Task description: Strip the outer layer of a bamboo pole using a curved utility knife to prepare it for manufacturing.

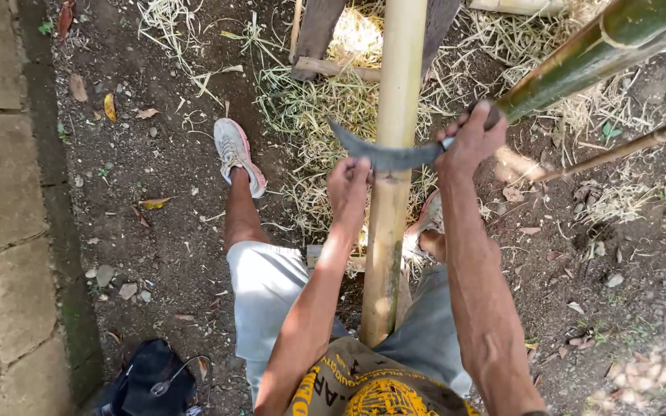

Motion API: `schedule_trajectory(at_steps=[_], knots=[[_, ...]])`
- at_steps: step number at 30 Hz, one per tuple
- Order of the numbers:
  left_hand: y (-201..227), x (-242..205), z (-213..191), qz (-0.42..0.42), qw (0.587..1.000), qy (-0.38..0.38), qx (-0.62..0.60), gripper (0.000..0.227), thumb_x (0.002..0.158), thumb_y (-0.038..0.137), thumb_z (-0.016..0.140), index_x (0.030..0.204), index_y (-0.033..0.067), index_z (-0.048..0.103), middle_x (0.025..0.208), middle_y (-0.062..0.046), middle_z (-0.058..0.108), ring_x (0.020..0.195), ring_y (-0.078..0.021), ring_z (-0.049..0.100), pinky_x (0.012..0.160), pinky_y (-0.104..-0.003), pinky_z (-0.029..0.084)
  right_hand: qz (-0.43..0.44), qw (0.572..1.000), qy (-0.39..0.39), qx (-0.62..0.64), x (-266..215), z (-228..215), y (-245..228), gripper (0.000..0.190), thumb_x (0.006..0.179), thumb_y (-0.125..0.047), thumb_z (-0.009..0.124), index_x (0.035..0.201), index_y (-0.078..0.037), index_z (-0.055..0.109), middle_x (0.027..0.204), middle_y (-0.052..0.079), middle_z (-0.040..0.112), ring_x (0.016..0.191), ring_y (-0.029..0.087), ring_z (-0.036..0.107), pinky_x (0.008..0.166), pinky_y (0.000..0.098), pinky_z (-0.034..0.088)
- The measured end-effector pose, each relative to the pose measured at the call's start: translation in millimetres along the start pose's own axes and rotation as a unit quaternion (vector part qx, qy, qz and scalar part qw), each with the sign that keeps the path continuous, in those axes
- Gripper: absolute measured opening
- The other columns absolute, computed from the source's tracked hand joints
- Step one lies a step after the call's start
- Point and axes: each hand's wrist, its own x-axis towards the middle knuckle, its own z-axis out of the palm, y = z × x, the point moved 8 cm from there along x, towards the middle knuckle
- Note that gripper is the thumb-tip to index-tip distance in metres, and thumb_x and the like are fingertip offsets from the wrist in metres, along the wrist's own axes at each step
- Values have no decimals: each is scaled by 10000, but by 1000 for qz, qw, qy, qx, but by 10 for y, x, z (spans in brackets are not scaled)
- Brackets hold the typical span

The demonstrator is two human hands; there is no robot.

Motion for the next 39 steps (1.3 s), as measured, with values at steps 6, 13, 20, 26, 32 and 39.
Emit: schedule_trajectory(at_steps=[6,13,20,26,32,39], knots=[[443,-695,136,16,995,-15,100,363,988,318,591,1153,-1,537,920,-39,586,736,-143,588,645,-360,541,49,972,105,202,342,-261,77,160,1016,-194,531,1028,-35,512,632,42,540,461,145,501,412,342,479],[-503,-2090,-197,-18,962,-34,272,679,738,409,865,1166,-12,547,983,-132,779,874,-266,784,798,-359,619,162,945,54,280,-209,-451,411,333,1055,-337,368,1045,-37,514,665,32,531,516,163,510,493,372,505],[-811,-1991,-288,-64,961,-17,268,686,666,348,893,1138,-23,562,1004,-163,772,912,-266,779,815,-348,619,152,961,-78,218,-302,-333,517,292,1072,-337,459,1139,-55,498,830,73,572,665,201,574,592,368,529],[-611,-1806,-251,-60,979,-47,191,671,677,321,876,1155,-35,567,1000,-148,784,893,-237,792,813,-328,628,144,960,-156,181,-344,-66,408,310,1046,-294,625,1211,-72,486,920,73,599,754,193,601,715,407,567],[-462,-1446,-49,-136,972,-88,171,689,628,310,871,1149,-37,583,945,-142,765,809,-230,758,774,-340,638,162,964,-139,156,-260,-76,546,357,1048,-297,661,1245,-42,507,941,86,607,778,202,612,751,411,558],[-87,-1398,-39,127,953,-72,265,499,695,274,871,1094,51,672,908,-128,702,773,-276,715,686,-367,596,150,961,-133,191,-201,12,543,314,997,-271,675,1157,-61,506,896,89,614,746,202,638,713,428,577]])
